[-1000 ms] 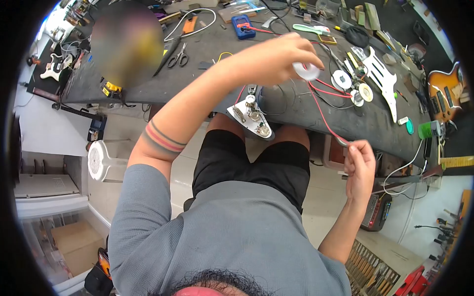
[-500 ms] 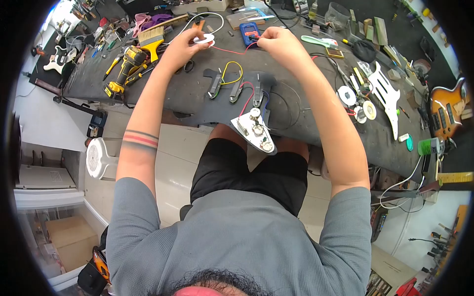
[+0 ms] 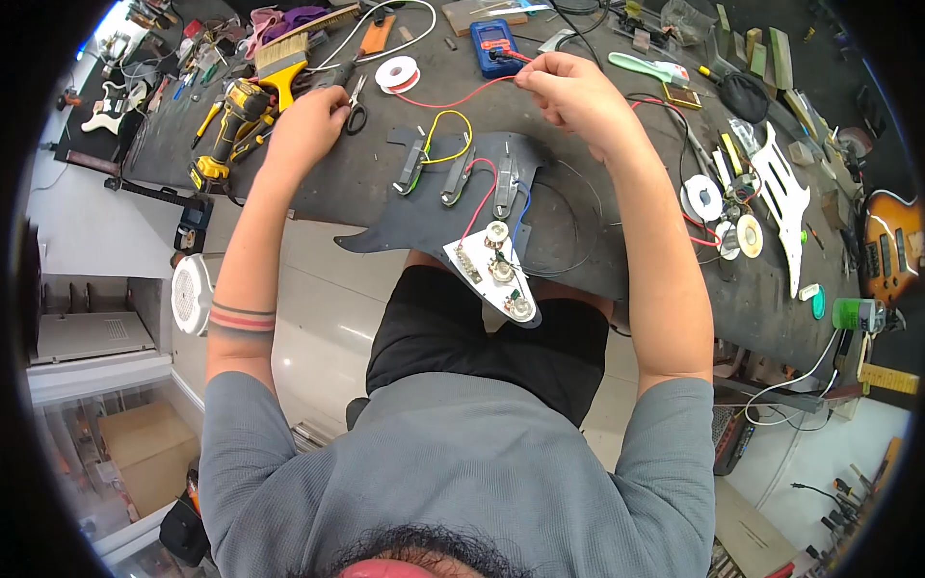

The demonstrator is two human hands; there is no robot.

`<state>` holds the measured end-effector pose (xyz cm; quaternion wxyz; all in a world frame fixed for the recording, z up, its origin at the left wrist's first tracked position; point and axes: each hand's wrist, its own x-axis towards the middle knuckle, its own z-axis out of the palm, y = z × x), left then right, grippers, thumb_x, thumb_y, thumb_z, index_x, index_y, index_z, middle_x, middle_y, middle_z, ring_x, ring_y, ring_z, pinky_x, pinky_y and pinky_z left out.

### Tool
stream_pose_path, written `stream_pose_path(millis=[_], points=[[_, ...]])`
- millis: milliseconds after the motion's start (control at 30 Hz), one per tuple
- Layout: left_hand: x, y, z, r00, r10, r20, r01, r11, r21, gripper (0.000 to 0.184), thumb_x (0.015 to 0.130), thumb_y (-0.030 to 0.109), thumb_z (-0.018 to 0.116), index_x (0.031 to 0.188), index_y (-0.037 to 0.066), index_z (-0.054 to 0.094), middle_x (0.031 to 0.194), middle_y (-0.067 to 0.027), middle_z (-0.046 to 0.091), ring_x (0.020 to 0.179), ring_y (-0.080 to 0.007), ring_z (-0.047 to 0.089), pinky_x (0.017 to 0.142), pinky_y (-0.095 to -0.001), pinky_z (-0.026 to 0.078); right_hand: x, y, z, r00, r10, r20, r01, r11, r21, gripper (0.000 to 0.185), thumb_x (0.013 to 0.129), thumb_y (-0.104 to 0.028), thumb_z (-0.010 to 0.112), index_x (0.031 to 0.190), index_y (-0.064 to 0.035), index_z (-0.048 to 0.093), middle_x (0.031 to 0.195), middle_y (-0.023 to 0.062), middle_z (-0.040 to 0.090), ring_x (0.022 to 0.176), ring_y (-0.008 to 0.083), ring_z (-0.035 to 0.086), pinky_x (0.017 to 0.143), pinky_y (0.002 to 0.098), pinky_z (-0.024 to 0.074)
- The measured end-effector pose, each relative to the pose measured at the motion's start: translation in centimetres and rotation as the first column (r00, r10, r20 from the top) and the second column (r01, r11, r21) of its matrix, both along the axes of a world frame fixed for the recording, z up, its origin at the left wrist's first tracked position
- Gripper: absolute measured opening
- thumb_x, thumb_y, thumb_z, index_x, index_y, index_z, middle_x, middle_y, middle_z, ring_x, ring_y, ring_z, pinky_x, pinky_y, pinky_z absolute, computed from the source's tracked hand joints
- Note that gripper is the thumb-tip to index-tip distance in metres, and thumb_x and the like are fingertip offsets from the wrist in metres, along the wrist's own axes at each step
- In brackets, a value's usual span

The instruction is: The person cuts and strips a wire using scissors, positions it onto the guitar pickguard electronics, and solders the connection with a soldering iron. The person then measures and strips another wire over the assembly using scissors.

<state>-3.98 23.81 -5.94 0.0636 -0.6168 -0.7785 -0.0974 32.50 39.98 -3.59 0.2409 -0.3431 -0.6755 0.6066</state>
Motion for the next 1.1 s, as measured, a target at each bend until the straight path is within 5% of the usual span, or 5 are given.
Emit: stream_pose_path(millis=[400, 667, 733, 867, 1100], points=[[1.5, 1.7, 4.3, 0.995, 0.095, -0.026, -0.097, 0.906, -0.412, 0.046, 0.096, 0.025, 0.080, 0.136, 0.004, 0.076, 0.126, -0.0253, 0.081, 0.120, -0.0420, 0.076, 0.108, -0.0486, 0.058, 0.5, 0.2, -1.3, 0.989, 0.075, -0.126, -0.094, 0.983, -0.155, 0.021, 0.107, -0.027, 0.076, 0.110, -0.0066, 0.071, 0.084, -0.0062, 0.056, 0.062, 0.0016, 0.038, 0.053, 0.0232, 0.0264], [2.0, -0.7, 4.2, 0.986, 0.151, -0.064, -0.163, 0.944, -0.287, 0.038, 0.092, 0.024, 0.076, 0.123, 0.002, 0.076, 0.112, -0.0237, 0.082, 0.108, -0.0430, 0.078, 0.097, -0.0489, 0.060, 0.3, 0.2, -1.3, 0.973, 0.040, -0.229, -0.083, 0.980, -0.180, 0.017, 0.102, -0.021, 0.077, 0.105, -0.0047, 0.072, 0.084, -0.0014, 0.064, 0.066, 0.0056, 0.049, 0.055, 0.0260, 0.0335], [-0.3, -1.8, 2.8, 0.978, 0.098, 0.182, -0.077, 0.989, -0.123, 0.038, 0.097, 0.024, 0.074, 0.127, 0.002, 0.075, 0.099, -0.0149, 0.082, 0.092, -0.0284, 0.079, 0.087, -0.0412, 0.062, 0.3, 0.1, -1.4, 0.973, 0.034, -0.228, -0.071, 0.985, -0.158, 0.019, 0.102, -0.022, 0.078, 0.107, -0.0037, 0.073, 0.086, -0.0001, 0.067, 0.067, 0.0065, 0.053, 0.057, 0.0262, 0.0372], [1.9, -3.8, 4.0, 0.487, -0.089, 0.869, 0.003, 0.995, 0.101, 0.045, 0.106, 0.021, 0.069, 0.146, 0.000, 0.066, 0.106, -0.0060, 0.078, 0.084, -0.0109, 0.069, 0.078, -0.0277, 0.058, 0.3, -0.1, -1.3, 0.981, 0.014, -0.193, -0.030, 0.996, -0.080, 0.023, 0.103, -0.023, 0.077, 0.111, -0.0023, 0.074, 0.091, 0.0026, 0.073, 0.071, 0.0080, 0.062, 0.060, 0.0262, 0.0459], [13.3, -3.1, 5.8, 0.014, -0.140, 0.990, 0.311, 0.942, 0.129, 0.053, 0.107, 0.037, 0.077, 0.143, 0.000, 0.067, 0.109, -0.0094, 0.076, 0.088, -0.0114, 0.070, 0.071, -0.0236, 0.055, -0.2, -1.3, -1.0, 0.980, -0.040, -0.196, 0.032, 0.998, -0.046, 0.025, 0.107, -0.028, 0.079, 0.112, -0.0042, 0.075, 0.095, 0.0027, 0.077, 0.074, 0.0059, 0.068, 0.061, 0.0237, 0.0500]])
